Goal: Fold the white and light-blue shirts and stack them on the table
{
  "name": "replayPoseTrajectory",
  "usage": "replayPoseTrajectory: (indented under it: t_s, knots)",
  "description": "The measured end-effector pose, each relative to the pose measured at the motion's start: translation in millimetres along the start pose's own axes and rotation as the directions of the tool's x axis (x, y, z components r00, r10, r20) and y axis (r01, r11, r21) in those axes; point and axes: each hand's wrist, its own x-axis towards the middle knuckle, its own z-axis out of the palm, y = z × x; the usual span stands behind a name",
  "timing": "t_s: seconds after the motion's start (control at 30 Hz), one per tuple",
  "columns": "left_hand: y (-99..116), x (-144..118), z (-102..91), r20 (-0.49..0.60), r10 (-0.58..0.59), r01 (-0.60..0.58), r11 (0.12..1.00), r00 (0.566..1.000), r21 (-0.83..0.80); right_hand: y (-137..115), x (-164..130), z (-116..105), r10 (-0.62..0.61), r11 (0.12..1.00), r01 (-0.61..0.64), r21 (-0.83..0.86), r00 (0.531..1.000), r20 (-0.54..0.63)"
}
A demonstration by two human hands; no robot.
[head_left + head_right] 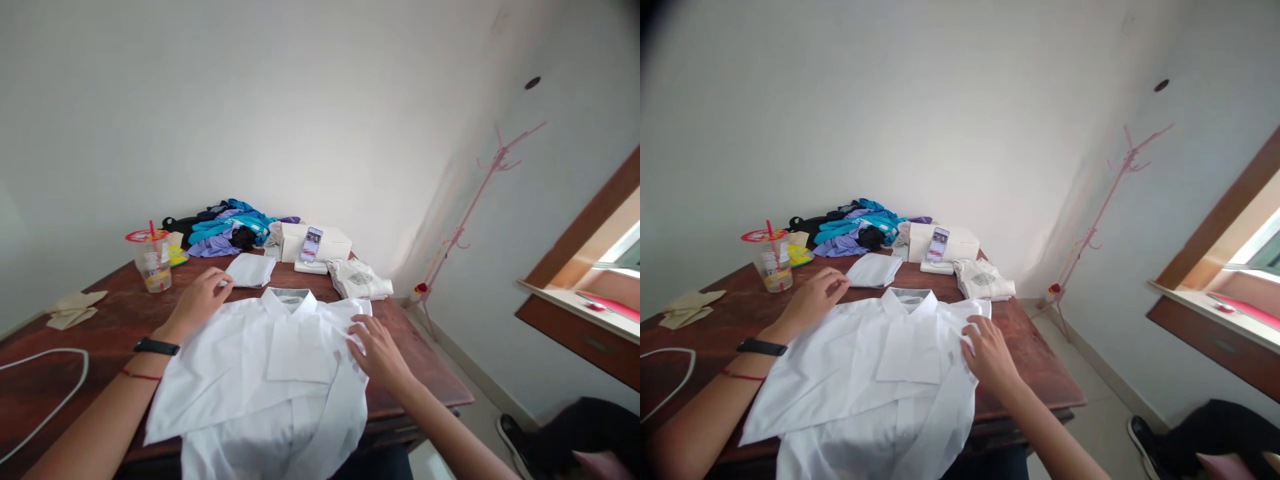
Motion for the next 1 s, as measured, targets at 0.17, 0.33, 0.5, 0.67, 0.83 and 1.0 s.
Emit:
replayPoseTrajectory:
  t_s: [0.17, 0.33, 0.5, 0.67, 0.83, 1.0]
  knots:
    - [77.0, -18.9, 7.0, 0.32, 0.24, -0.139, 0.941, 0.917, -0.307, -53.9, 3.7, -2.9, -0.171, 0.977, 0.13, 0.171, 0.953, 0.252]
    - [100.3, -78.3, 40.4, 0.726, 0.02, 0.004, 1.0, 0.687, -0.031, -48.4, 9.9, 23.6, -0.018, 0.984, -0.034, 0.173, 0.958, 0.288]
    - [87.2, -113.1, 57.2, 0.713, -0.088, -0.012, 0.991, 0.696, 0.134, -37.8, 7.2, 39.8, 0.11, 0.937, -0.181, 0.299, 0.965, 0.239]
    - [77.5, -124.8, 63.1, 0.615, -0.045, -0.084, 0.98, 0.788, 0.18, -26.5, -2.1, 31.5, 0.102, 0.961, -0.153, 0.23, 0.971, 0.218]
    - [76.5, -126.5, 61.4, 0.572, -0.041, -0.106, 0.969, 0.819, 0.221, 12.4, -22.8, 5.9, 0.016, 0.996, -0.044, 0.084, 0.95, 0.312]
    - [79.6, -122.3, 59.7, 0.527, -0.028, -0.062, 0.986, 0.849, 0.153, 37.1, -39.8, -16.4, -0.024, 0.995, -0.015, 0.099, 0.924, 0.382]
